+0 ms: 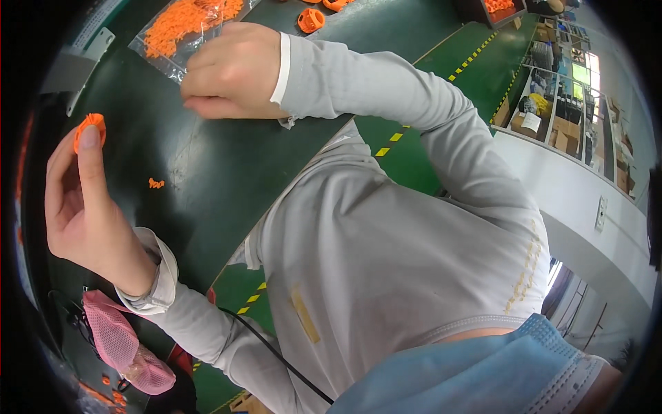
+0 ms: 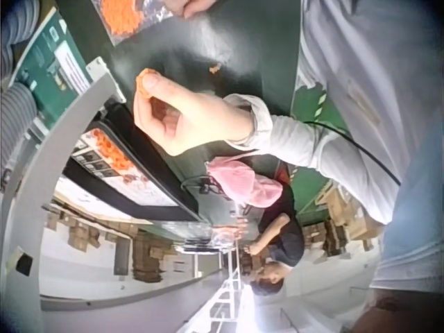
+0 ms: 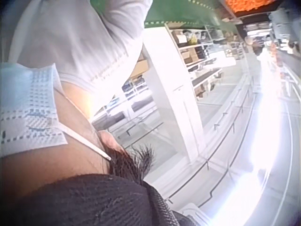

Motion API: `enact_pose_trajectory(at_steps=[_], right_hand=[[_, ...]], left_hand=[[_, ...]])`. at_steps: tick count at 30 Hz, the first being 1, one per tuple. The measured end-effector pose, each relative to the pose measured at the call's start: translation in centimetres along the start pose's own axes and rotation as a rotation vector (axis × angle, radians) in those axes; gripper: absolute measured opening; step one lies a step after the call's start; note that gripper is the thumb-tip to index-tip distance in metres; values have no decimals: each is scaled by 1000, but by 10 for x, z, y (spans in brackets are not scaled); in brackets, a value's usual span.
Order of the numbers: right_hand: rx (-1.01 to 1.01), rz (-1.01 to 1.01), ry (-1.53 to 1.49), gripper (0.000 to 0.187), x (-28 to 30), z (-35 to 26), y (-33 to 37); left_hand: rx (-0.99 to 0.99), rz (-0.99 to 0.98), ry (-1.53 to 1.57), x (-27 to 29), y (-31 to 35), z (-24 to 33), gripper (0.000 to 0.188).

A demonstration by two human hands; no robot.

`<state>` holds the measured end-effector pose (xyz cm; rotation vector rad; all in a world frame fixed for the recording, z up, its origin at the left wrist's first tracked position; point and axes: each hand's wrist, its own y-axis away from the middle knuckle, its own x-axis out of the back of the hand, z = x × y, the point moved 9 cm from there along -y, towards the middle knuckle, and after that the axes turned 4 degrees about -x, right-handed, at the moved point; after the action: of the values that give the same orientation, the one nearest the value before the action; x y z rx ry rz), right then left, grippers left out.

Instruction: Assembling small orange plastic components at a workbench.

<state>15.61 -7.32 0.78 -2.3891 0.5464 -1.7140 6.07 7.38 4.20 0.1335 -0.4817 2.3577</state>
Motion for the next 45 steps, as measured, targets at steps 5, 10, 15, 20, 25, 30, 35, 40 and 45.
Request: enact_pose_trajectory(at_steps=[5,10,15,20,25,30,35,40,45], right_hand=[[105,-30,12,10,-4,-10,2],[272,-27,-107,12,-6,-21,4],[246,-35,-232,13,0,-21,4],[142,-25,-225,12,1,-10,7],[166,-27,-262,12,0,-10,5],[214,-43,-194,14,-1,-15,5],[298,-39,31,16,-6,-28,2],[106,246,-228,10,48,6,-52],[117,437,-128,7,57,4,-57]], left_hand=[[-33,-25,19,-3,0,2,12],[-76,-45,22,-6,2,7,13],[-69,-39,29,-5,3,8,13],[-50,-18,49,-6,3,5,13],[-53,-40,77,-5,3,1,13],[-53,-20,88,-6,4,3,12],[-75,-15,95,-5,1,6,12],[80,-28,413,-1,-1,-14,23],[51,-107,536,-21,8,-11,25]])
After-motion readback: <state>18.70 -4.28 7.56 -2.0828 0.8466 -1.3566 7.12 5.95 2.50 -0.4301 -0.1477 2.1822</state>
